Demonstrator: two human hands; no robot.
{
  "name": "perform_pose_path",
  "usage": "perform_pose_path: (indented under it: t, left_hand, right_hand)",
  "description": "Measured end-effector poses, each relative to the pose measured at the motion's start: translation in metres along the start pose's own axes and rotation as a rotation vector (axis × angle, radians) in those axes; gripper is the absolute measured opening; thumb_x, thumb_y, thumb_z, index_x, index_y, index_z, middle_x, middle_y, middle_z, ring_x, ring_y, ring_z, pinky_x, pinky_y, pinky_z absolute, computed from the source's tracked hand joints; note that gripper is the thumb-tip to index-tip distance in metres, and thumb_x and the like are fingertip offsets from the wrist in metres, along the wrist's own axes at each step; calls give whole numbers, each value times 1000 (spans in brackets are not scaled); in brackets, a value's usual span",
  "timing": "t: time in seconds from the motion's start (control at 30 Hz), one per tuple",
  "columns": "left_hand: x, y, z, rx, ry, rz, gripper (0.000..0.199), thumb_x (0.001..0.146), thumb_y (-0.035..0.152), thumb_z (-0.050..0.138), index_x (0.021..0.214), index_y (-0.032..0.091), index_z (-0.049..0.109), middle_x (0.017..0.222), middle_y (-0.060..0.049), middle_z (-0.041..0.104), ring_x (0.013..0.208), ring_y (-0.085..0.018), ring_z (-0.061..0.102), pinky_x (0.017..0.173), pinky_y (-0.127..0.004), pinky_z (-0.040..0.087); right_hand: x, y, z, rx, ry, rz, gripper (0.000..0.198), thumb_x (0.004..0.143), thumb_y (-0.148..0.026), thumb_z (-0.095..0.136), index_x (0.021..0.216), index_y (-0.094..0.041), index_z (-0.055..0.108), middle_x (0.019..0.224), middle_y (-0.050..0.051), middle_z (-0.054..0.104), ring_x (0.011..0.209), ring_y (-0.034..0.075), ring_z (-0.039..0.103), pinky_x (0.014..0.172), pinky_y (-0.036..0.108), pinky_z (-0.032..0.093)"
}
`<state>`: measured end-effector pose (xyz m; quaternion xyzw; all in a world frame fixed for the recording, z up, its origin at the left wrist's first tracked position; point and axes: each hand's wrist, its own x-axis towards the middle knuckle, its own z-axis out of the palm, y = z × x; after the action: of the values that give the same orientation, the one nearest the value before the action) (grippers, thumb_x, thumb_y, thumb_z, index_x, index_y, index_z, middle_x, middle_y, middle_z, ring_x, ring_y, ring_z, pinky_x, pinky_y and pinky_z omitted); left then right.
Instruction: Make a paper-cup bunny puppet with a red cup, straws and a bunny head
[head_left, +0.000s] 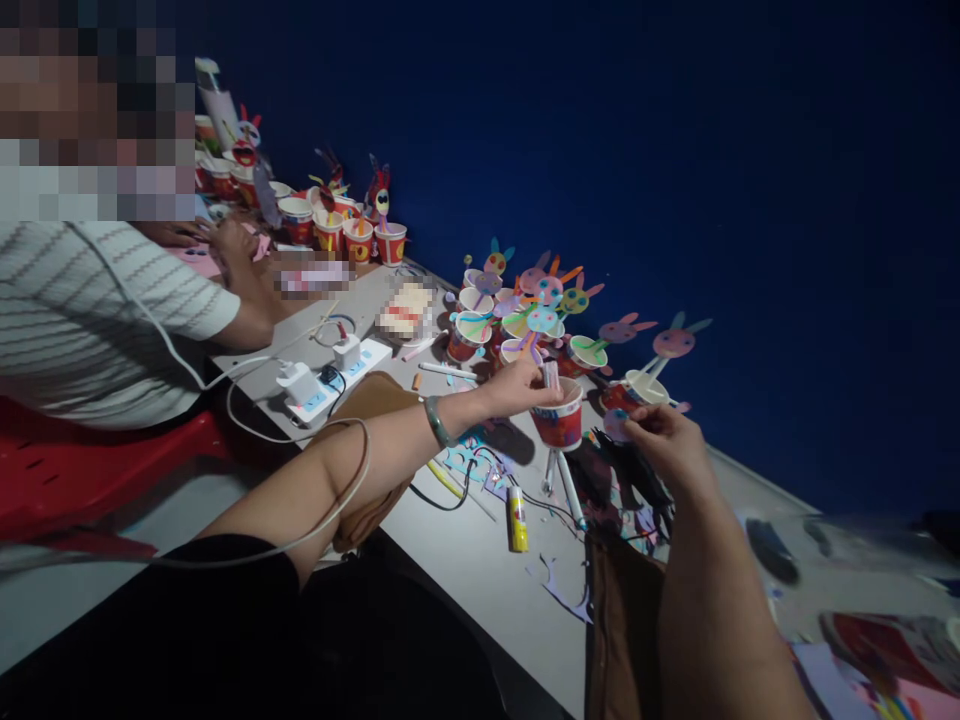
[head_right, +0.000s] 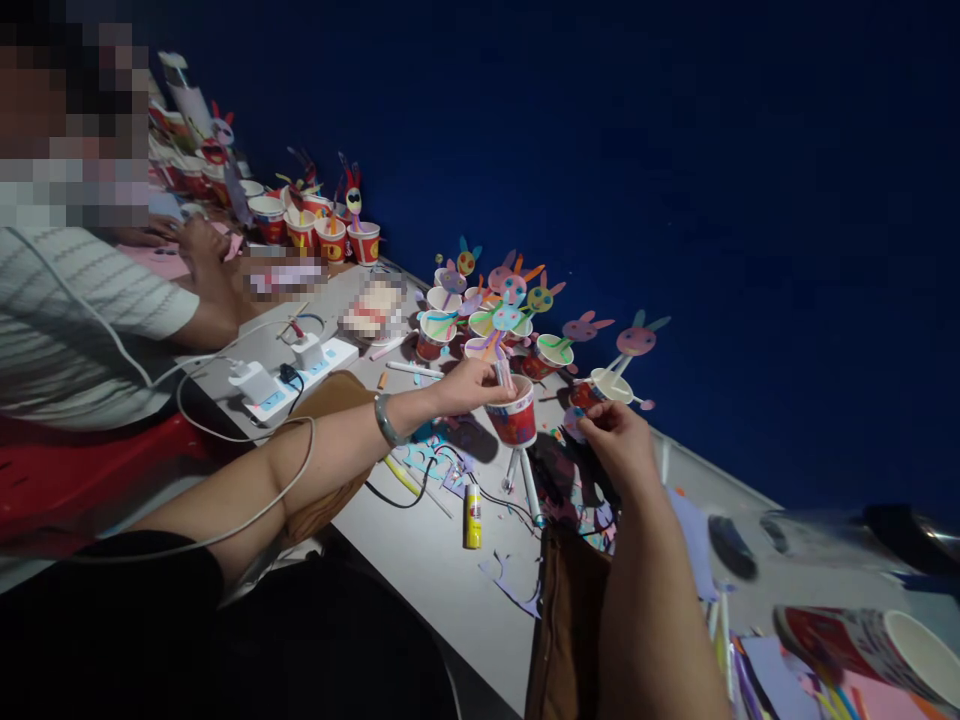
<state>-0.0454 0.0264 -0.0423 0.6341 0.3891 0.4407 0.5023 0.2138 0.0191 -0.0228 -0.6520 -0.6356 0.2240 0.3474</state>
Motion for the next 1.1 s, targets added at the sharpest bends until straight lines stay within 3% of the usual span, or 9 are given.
perform_pose_path:
  t: [0.07, 0.17, 0.27, 0.4, 0.5, 0.63, 0.73, 0.87, 1.1]
  left_hand:
    - [-4, 3, 0, 35, -193, -33, 35, 72, 41, 76, 59, 12, 61, 55, 4, 48, 56, -8, 42, 55, -22, 32]
    - [-9, 7, -2, 93, -451, -85, 49, 70, 51, 76, 50, 14, 51, 50, 5, 38, 51, -6, 31, 50, -24, 21]
    - [-12, 12, -3, 108, -555, -118, 59, 62, 61, 80, 47, 16, 45, 48, 5, 34, 49, -5, 27, 48, -25, 18]
    - [-15, 15, -1, 62, -632, -154, 62, 58, 68, 79, 49, 14, 50, 49, 4, 37, 49, -6, 29, 49, -24, 18]
    - [-16, 13, 1, 39, -638, -164, 60, 58, 65, 80, 49, 14, 51, 49, 4, 38, 50, -5, 29, 49, -25, 17]
    - [-18, 8, 5, -17, -656, -190, 54, 59, 60, 82, 54, 12, 59, 52, 3, 45, 52, -6, 34, 50, -23, 22]
    - [-19, 7, 7, -70, -700, -242, 48, 59, 53, 84, 56, 11, 62, 53, 2, 48, 52, -6, 37, 50, -22, 24]
    - [-19, 8, 9, -122, -736, -312, 36, 60, 41, 86, 59, 10, 68, 56, 0, 57, 55, -8, 45, 52, -22, 32]
    - [-22, 11, 12, -141, -759, -312, 23, 60, 28, 88, 60, 11, 72, 57, -2, 63, 55, -10, 52, 57, -23, 42]
  right_hand:
    - [-3, -10, -9, -83, 82, -46, 24, 54, -33, 75, 68, -23, 59, 67, 1, 59, 67, 18, 53, 67, 33, 44]
    - [-15, -25, -17, -95, 127, -144, 24, 60, -34, 75, 79, -25, 64, 83, 4, 66, 82, 22, 60, 82, 37, 48]
    - [-27, -34, -17, 177, -85, -235, 36, 65, -42, 76, 94, -27, 63, 89, 4, 71, 80, 23, 66, 75, 38, 54]
    - [-33, -34, -14, -69, 101, -243, 18, 72, -37, 70, 85, -24, 67, 92, 9, 71, 95, 29, 66, 85, 43, 52]
    - [-34, -33, -17, 19, 166, -217, 18, 73, -34, 73, 88, -23, 72, 97, 9, 72, 96, 28, 66, 90, 43, 50]
    - [-38, -32, -20, 434, 29, -104, 32, 66, -36, 85, 95, -25, 76, 92, 3, 74, 77, 17, 66, 75, 34, 55]
    - [-41, -34, -18, 586, -23, -36, 37, 63, -34, 88, 98, -26, 77, 101, 4, 74, 73, 13, 65, 66, 27, 56]
    - [-46, -41, -11, 662, -123, -3, 44, 60, -29, 91, 101, -28, 75, 112, 4, 72, 79, 12, 68, 64, 22, 59]
    - [-47, -46, 8, 610, -346, -42, 46, 61, -36, 93, 102, -29, 75, 87, 1, 73, 70, 16, 71, 62, 29, 64]
